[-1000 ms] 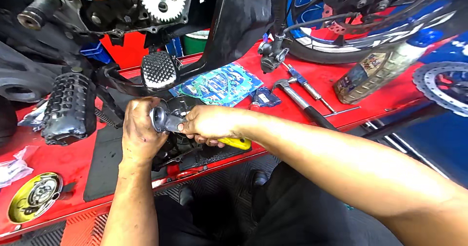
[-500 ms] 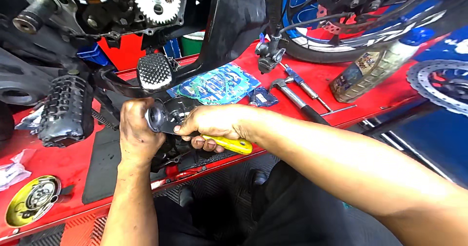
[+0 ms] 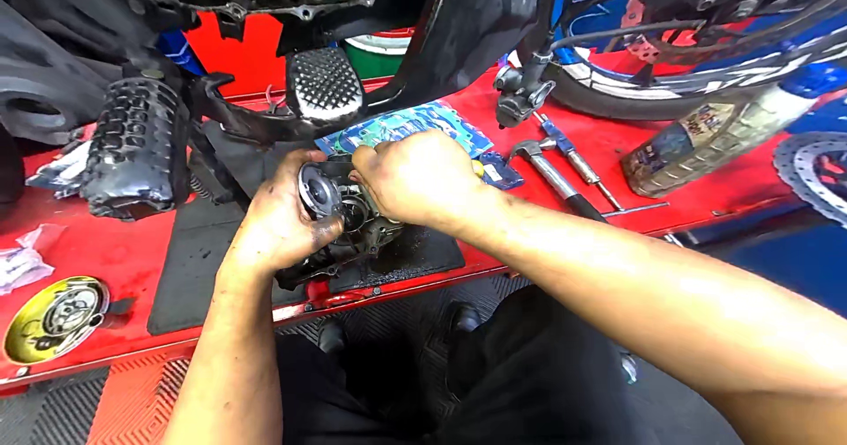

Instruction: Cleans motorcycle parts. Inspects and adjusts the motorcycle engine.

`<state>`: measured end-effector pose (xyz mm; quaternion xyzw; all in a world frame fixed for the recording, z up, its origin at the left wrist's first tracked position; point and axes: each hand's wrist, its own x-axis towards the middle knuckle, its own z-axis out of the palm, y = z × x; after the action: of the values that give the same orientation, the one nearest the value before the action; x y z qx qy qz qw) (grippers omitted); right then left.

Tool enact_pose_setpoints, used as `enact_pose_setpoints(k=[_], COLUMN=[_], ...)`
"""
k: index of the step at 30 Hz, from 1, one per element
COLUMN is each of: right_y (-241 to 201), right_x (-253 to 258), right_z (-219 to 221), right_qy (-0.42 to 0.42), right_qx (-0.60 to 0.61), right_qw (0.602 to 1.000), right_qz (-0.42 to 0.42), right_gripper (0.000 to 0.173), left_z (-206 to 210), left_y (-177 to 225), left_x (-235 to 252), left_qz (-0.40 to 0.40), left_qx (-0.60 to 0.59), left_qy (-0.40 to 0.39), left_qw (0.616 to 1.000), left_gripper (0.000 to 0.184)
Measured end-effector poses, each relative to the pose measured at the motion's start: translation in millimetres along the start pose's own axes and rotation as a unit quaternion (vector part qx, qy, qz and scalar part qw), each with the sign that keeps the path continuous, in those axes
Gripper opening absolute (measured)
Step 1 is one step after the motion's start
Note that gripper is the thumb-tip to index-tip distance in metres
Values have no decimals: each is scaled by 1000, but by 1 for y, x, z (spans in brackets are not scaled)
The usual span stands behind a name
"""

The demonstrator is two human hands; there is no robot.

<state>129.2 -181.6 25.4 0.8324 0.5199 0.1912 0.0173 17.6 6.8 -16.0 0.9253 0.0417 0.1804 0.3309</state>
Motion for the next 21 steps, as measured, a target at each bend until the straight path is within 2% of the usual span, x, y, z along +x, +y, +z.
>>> enact_pose_setpoints(k=[5,9,12,16,18,21], right_y=[1,-10,-18,-4,6,3], right_x=[-1,-4,1,15,18,14], right_z=[6,8,-4,-17,-18,-22], right_qy=[29,29,-96,-254,-274,-223], right_qx=[-31,-51,-16,117,176,123], right_qw=[999,998,995,958,945,965], right_qz=[-20,-11,38,57,44,59], right_gripper=[38,24,27,34,39,37], left_z=[-1,-2,-1,0,0,-1], left_y=[0,5,7,3,4,5], left_x=[-1,1,1,0,0,2], left_qz=[2,-20,-26,-3,10,13], left_qx=[-21,23,50,47,37,35], left_qy=[3,-25,-44,-27,-9,-1], left_qw=[1000,999,997,999,999,999], left_gripper=[83,80,82,86,87,87])
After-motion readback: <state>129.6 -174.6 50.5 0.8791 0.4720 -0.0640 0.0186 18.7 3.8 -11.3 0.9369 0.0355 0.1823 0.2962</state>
